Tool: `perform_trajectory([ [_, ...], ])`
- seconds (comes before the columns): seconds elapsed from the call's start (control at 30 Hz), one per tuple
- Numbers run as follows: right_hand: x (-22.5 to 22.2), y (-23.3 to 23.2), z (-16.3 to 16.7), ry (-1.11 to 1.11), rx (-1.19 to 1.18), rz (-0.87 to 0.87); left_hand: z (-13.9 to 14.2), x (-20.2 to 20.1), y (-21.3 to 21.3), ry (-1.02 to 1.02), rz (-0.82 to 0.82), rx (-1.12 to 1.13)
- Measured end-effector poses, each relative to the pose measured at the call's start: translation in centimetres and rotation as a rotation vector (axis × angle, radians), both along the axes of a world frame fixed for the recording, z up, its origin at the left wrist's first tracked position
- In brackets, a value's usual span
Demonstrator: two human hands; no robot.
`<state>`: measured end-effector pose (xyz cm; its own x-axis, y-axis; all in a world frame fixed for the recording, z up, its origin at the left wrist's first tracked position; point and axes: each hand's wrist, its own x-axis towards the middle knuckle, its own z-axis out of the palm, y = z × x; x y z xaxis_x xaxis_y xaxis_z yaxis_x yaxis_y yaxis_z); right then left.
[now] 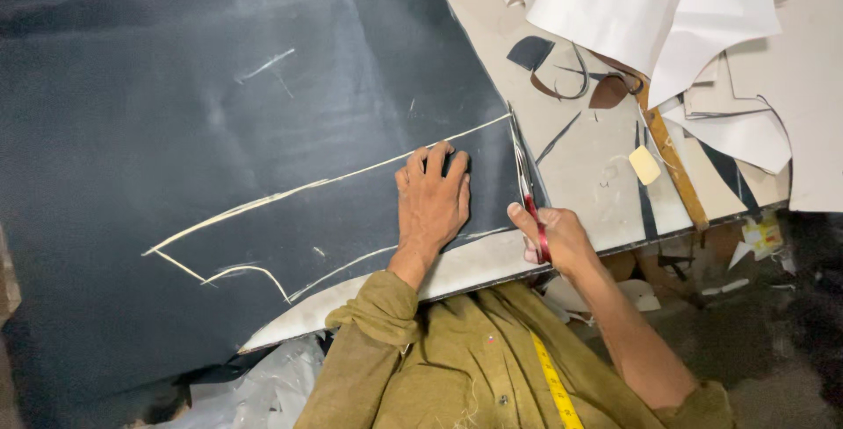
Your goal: The person places a white paper pattern on a large black fabric sheet, traces the outline with chalk, and then cuts the fabric along the marked lines using scissors. The cut piece is separated and set aside.
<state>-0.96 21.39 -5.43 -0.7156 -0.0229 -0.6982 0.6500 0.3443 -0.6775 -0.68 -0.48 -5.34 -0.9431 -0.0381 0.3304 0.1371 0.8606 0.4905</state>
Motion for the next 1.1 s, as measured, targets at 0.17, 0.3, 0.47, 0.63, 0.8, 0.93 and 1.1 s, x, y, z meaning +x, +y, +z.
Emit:
perform_trajectory([
  [0.17,-0.5,0.3,0.3,0.006,0.097,0.101,0.1,-0.2,0.0,-0.029,0.009,-0.005],
  [0.3,-0.4,1.5,-0.2,-0.027,-0.064,0.086,0.5,-0.1,-0.1,-0.021,0.021,0.008],
  [0.47,-2.1,6.8,-0.5,-0.207,-0.409,0.243,0.2,0.1,-0.5,0.01,0.039,-0.043],
  [0.63,-13.9,11.6,0.6,-0.292,-0.428,0.702,-0.6,1.0,1.7,0.031,0.182,-0.116],
  [0.8,-26.2,9.7,1.7,-0.208,0.045,1.248,-0.4,1.8,9.4,-0.128,0.542,-0.047],
  [0.93,-30.9,6.5,3.0,-0.083,0.254,1.486,-0.5,1.9,13.1,-0.27,0.642,-0.04],
  [1.1,-32.6,3.6,3.7,-0.05,0.349,1.651,-0.9,1.7,13.4,-0.301,0.678,-0.016],
])
